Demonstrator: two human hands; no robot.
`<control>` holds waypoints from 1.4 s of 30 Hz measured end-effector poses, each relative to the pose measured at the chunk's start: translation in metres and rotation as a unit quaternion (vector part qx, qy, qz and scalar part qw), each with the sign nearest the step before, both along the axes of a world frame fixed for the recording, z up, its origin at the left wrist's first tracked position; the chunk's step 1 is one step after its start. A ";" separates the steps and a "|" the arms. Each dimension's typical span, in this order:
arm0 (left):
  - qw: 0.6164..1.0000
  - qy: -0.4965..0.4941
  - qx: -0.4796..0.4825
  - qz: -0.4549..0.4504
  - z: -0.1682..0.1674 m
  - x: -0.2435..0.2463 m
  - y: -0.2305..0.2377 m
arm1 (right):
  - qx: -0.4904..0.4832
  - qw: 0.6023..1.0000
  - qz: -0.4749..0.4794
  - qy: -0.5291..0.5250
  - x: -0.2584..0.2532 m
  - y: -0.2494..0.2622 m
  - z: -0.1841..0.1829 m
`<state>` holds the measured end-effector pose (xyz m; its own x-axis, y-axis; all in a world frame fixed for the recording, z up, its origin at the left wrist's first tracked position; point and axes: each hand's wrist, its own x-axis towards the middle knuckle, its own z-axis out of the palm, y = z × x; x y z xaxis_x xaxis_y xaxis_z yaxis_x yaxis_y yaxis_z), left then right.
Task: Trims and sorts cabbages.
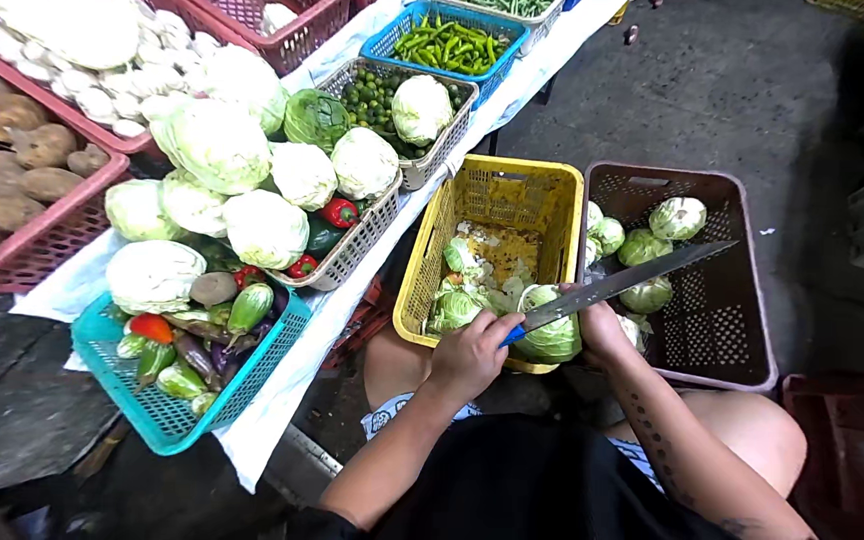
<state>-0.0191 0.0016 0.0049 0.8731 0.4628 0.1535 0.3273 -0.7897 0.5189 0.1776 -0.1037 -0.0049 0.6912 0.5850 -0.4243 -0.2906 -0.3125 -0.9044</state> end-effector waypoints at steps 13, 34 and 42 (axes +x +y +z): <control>0.964 0.171 -0.184 0.083 -0.057 -0.025 0.036 | 0.009 0.997 -0.014 0.079 0.007 -0.019 -0.008; 0.936 0.061 -0.237 0.253 -0.110 -0.004 0.051 | 0.379 0.894 0.236 0.043 -0.024 0.133 0.110; 0.955 0.082 -0.185 0.218 -0.123 0.002 0.044 | 0.108 0.931 0.283 -0.204 0.020 -0.008 -0.009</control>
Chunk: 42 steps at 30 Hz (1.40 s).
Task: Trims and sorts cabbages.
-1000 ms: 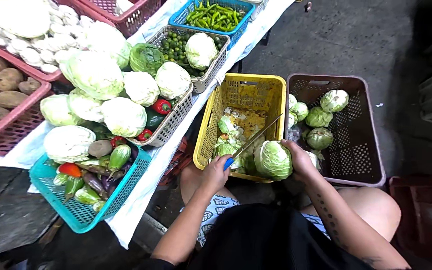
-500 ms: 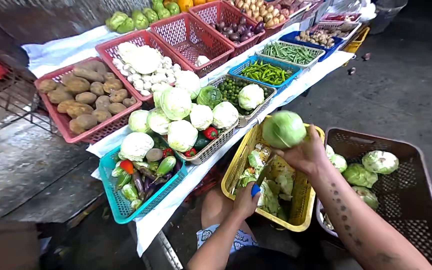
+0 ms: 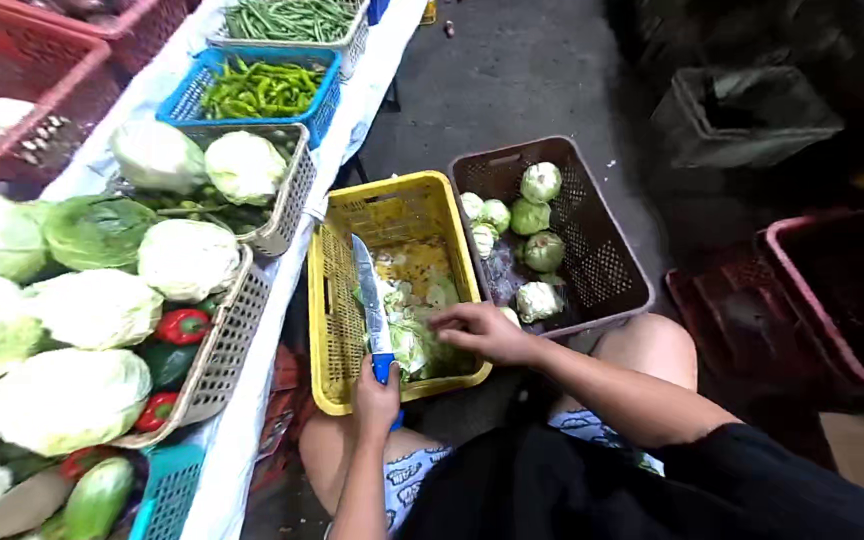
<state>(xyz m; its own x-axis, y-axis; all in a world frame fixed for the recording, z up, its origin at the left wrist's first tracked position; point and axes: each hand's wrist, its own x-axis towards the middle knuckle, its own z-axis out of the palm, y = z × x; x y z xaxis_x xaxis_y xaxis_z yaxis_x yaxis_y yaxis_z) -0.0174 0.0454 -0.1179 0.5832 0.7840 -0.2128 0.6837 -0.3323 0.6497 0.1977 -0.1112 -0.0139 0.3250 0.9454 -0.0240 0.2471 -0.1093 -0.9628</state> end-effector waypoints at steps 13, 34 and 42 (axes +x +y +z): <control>0.997 -0.020 -0.050 0.061 -0.009 0.005 0.000 | -0.585 0.784 -0.172 -0.116 0.233 -0.097 -0.272; 0.995 0.029 -0.038 0.086 0.003 0.011 -0.001 | 0.008 0.875 -0.153 0.459 0.141 -0.097 -0.018; 0.993 0.072 -0.076 0.057 0.019 0.014 0.003 | 0.119 0.775 -0.012 0.621 0.053 0.004 -0.043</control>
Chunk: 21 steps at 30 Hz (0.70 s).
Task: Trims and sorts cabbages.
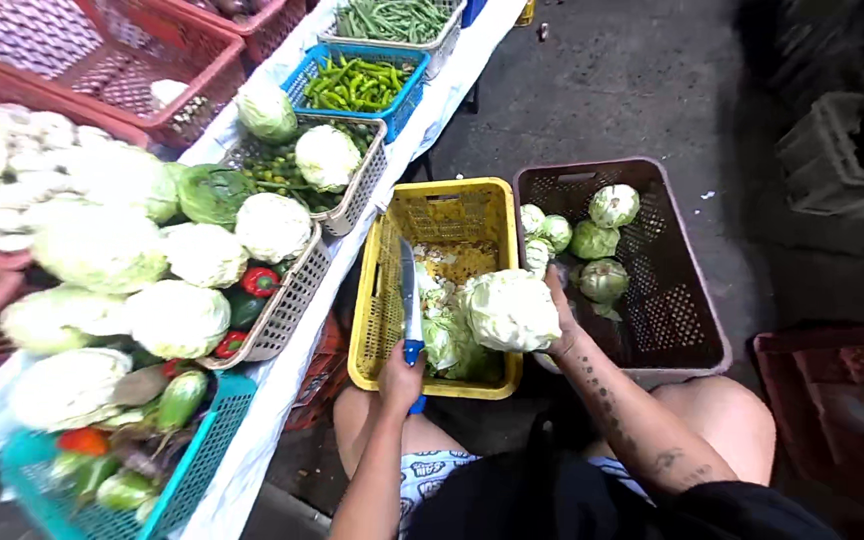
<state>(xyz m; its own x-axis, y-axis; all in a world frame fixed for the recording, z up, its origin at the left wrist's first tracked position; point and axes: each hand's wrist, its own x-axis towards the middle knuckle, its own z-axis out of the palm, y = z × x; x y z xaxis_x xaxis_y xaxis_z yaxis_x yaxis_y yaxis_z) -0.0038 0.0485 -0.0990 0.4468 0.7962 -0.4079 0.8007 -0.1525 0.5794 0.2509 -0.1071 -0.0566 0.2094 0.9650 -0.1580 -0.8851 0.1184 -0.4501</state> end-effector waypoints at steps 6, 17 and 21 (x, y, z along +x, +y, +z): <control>0.986 -0.162 -0.027 0.035 0.032 -0.011 -0.021 | -0.066 0.997 -0.041 0.026 -0.033 0.027 0.043; 0.997 -0.016 0.027 -0.067 0.123 0.023 -0.048 | -0.220 0.924 -0.132 -0.285 -0.041 0.024 -0.011; 0.946 -0.173 0.268 -0.052 0.159 0.022 -0.053 | -0.248 0.897 -0.170 -0.326 -0.046 0.027 0.006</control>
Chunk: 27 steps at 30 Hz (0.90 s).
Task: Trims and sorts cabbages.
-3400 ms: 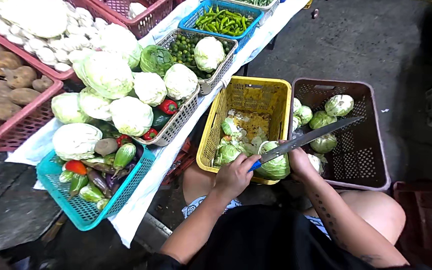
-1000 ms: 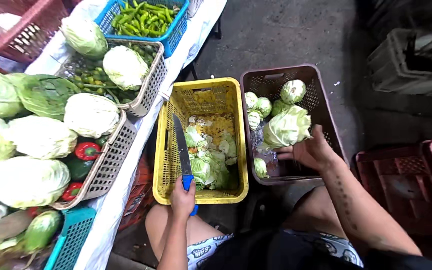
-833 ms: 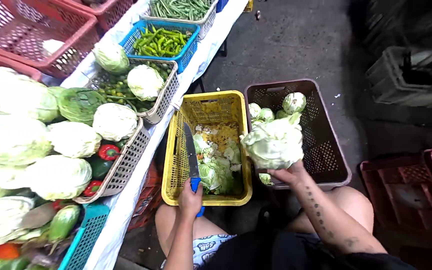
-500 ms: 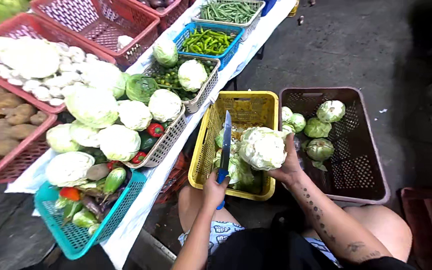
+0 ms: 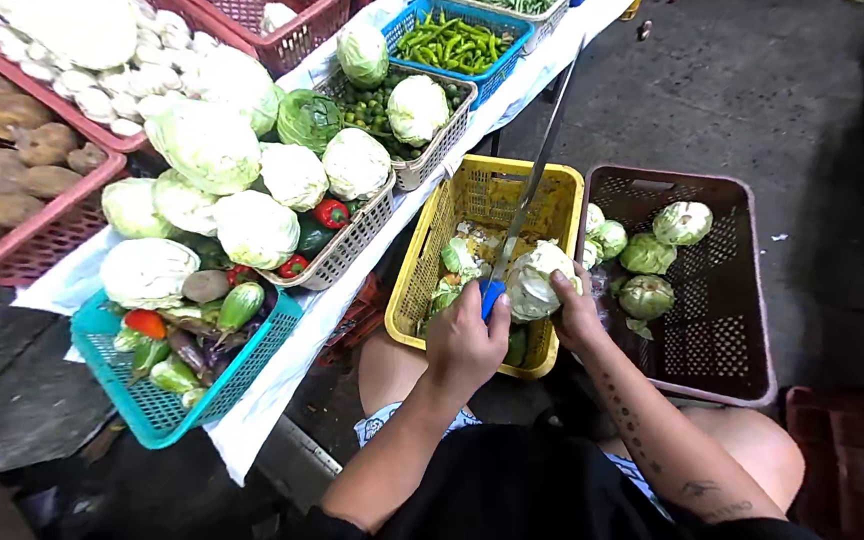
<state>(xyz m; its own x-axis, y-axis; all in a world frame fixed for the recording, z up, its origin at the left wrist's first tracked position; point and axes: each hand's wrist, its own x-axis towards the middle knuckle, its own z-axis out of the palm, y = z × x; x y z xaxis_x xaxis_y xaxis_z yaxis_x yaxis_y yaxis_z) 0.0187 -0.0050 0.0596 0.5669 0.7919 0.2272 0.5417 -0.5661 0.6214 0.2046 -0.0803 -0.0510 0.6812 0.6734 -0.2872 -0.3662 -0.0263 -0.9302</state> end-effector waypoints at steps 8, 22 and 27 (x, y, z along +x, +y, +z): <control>0.940 0.310 -0.141 -0.034 -0.051 0.011 -0.013 | -0.122 0.971 -0.083 -0.186 -0.019 0.012 0.005; 0.899 0.362 -0.240 -0.062 -0.079 -0.013 -0.003 | -0.065 0.968 -0.102 -0.218 -0.024 0.010 0.019; 0.964 0.213 -0.157 -0.012 -0.002 -0.022 -0.004 | -0.064 0.968 -0.094 -0.223 -0.018 0.005 0.017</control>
<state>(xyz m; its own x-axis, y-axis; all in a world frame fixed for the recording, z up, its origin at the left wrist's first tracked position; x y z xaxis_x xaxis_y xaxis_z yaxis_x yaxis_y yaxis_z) -0.0030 -0.0092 0.0580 0.5747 0.7690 -0.2799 0.7750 -0.4016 0.4879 0.1868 -0.0756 -0.0342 0.8636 0.5040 -0.0100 0.0609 -0.1238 -0.9904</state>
